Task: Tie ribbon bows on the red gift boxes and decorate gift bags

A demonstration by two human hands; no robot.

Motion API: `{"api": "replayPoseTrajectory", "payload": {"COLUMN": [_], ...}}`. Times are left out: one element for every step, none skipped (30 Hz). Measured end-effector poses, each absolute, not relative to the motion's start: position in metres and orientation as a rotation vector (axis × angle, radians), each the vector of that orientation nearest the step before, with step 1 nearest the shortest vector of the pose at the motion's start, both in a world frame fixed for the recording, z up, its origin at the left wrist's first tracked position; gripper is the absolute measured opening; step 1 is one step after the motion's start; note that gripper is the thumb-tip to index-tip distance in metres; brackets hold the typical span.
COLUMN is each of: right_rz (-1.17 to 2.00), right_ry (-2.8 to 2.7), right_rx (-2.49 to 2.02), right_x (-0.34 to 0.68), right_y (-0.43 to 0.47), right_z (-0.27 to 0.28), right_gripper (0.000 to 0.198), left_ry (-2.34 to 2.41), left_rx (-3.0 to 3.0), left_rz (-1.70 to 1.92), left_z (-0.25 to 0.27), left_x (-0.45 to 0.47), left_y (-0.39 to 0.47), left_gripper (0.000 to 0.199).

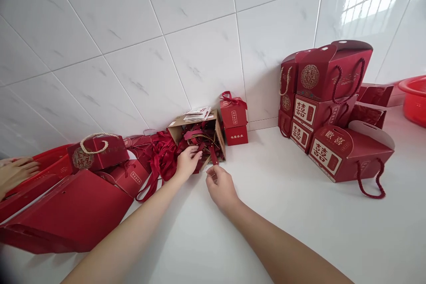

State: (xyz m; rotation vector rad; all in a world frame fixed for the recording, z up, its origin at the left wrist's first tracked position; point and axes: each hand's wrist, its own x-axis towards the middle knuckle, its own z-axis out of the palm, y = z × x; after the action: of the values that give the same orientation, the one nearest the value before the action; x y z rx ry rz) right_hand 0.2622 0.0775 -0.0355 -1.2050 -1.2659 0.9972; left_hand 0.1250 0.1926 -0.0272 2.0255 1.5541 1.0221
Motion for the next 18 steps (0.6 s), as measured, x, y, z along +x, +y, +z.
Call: {"api": "replayPoseTrajectory", "payload": {"right_rz": [1.002, 1.006, 1.01, 1.014, 1.017, 1.019, 1.02, 1.019, 1.017, 1.014, 1.009, 1.003, 0.997, 0.99, 0.984, 0.978, 0.973, 0.969], "right_ry": [-1.265, -1.265, -1.265, -1.266, -1.265, -1.264, -1.263, -1.262, -1.262, -1.262, -1.261, -1.261, -1.261, -1.261, -1.26, -1.261, -1.262, -1.262], "right_rx": [-1.206, -1.206, -1.205, -1.204, -1.202, -1.201, -1.2, -1.2, -1.2, -1.2, -1.2, -1.202, -1.205, -1.208, -1.211, -1.212, -1.214, -1.215], "right_x": [0.263, 0.263, 0.263, 0.264, 0.264, 0.264, 0.264, 0.264, 0.265, 0.265, 0.265, 0.265, 0.265, 0.265, 0.265, 0.266, 0.266, 0.266], "right_y": [0.078, 0.077, 0.077, 0.077, 0.076, 0.076, 0.076, 0.075, 0.075, 0.075, 0.075, 0.075, 0.075, 0.075, 0.075, 0.075, 0.075, 0.075], "right_z": [-0.036, -0.036, -0.037, -0.037, -0.037, -0.038, -0.038, -0.038, -0.037, -0.037, -0.036, -0.036, -0.035, -0.035, -0.035, -0.035, -0.035, -0.036], "right_gripper": [0.016, 0.016, 0.017, 0.017, 0.017, 0.017, 0.017, 0.017, 0.017, 0.017, 0.017, 0.017, 0.017, 0.017, 0.017, 0.017, 0.017, 0.017], "left_ry": [1.533, 1.516, 1.506, 1.501, 1.501, 1.503, 1.506, 1.507, 1.506, 1.505, 1.505, 1.508, 1.516, 1.532, 1.552, 1.588, 1.642, 1.721], "left_rx": [2.021, 2.02, 2.022, 2.025, 2.032, 2.044, 2.062, 2.087, 2.118, 2.154, 2.194, 2.237, 2.281, 2.328, 2.381, 2.433, 2.485, 2.523], "left_rz": [1.031, 1.036, 1.04, 1.046, 1.055, 1.065, 1.072, 1.074, 1.068, 1.058, 1.047, 1.036, 1.03, 1.026, 1.027, 1.038, 1.064, 1.114], "left_z": [-0.028, -0.028, -0.028, -0.026, -0.024, -0.022, -0.018, -0.013, -0.007, -0.001, 0.007, 0.016, 0.026, 0.038, 0.052, 0.068, 0.085, 0.103], "left_x": [0.126, 0.125, 0.124, 0.122, 0.119, 0.115, 0.111, 0.108, 0.104, 0.101, 0.097, 0.093, 0.089, 0.083, 0.077, 0.068, 0.058, 0.047], "left_y": [0.193, 0.192, 0.19, 0.187, 0.183, 0.178, 0.173, 0.168, 0.162, 0.155, 0.148, 0.141, 0.133, 0.126, 0.119, 0.113, 0.108, 0.105], "left_gripper": [0.032, 0.032, 0.032, 0.032, 0.033, 0.033, 0.032, 0.031, 0.029, 0.025, 0.023, 0.022, 0.023, 0.024, 0.026, 0.029, 0.032, 0.037]}}
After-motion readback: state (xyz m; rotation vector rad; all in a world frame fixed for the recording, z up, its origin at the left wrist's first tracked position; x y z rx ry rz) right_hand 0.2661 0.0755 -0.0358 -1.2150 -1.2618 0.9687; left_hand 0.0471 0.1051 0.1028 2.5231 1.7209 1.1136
